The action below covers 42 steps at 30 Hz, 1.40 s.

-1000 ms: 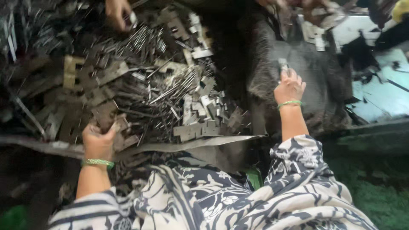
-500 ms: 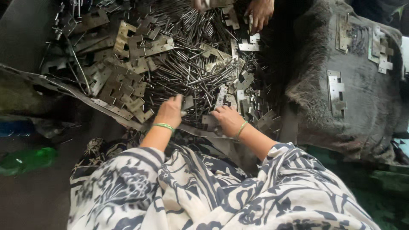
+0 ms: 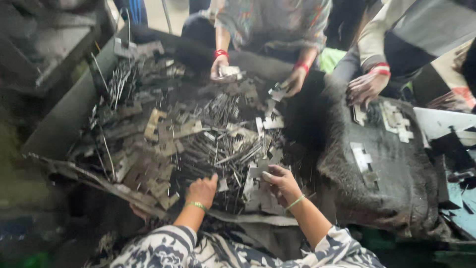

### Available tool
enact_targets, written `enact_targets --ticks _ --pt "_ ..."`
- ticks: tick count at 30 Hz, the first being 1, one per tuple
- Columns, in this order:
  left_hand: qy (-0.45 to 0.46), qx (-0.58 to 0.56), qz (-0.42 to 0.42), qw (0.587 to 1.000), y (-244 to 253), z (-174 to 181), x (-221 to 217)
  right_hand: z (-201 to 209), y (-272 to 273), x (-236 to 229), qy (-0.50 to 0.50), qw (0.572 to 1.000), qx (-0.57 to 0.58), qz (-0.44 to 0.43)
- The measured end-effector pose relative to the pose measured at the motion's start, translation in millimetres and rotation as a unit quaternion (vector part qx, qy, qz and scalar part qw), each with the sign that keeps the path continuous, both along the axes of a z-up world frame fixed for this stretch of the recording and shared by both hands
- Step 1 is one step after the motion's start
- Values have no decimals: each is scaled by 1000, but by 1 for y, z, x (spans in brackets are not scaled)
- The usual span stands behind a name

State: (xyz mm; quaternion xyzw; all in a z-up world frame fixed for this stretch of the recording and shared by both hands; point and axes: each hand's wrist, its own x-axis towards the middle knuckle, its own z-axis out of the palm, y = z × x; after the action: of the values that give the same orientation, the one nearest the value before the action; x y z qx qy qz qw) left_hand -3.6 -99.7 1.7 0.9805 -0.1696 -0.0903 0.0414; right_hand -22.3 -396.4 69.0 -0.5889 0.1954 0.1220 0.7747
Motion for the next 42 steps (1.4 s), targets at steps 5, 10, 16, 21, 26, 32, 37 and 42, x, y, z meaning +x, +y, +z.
enact_targets --ticks 5,10,16,21,26,32,37,42 --pt "-18 -52 39 998 -3 10 -8 -23 -20 8 112 977 168 -68" --pt "-13 -250 98 963 5 -17 1 -60 -24 4 132 962 233 -53" --pt "120 -637 141 748 22 -39 -8 -17 -13 -5 51 997 40 48" --pt "361 -841 191 355 38 22 -36 49 28 -10 -417 878 -186 141" --pt "450 -827 201 269 2 77 -58 95 49 -13 -585 588 -484 279" --pt "388 -890 208 120 -46 31 -58 74 97 -45 -418 713 -394 402" --pt "413 -847 219 253 -54 31 -63 55 95 -54 -436 706 -421 368" --pt "219 -594 42 773 -23 74 -45 67 38 -30 -169 962 -151 154"
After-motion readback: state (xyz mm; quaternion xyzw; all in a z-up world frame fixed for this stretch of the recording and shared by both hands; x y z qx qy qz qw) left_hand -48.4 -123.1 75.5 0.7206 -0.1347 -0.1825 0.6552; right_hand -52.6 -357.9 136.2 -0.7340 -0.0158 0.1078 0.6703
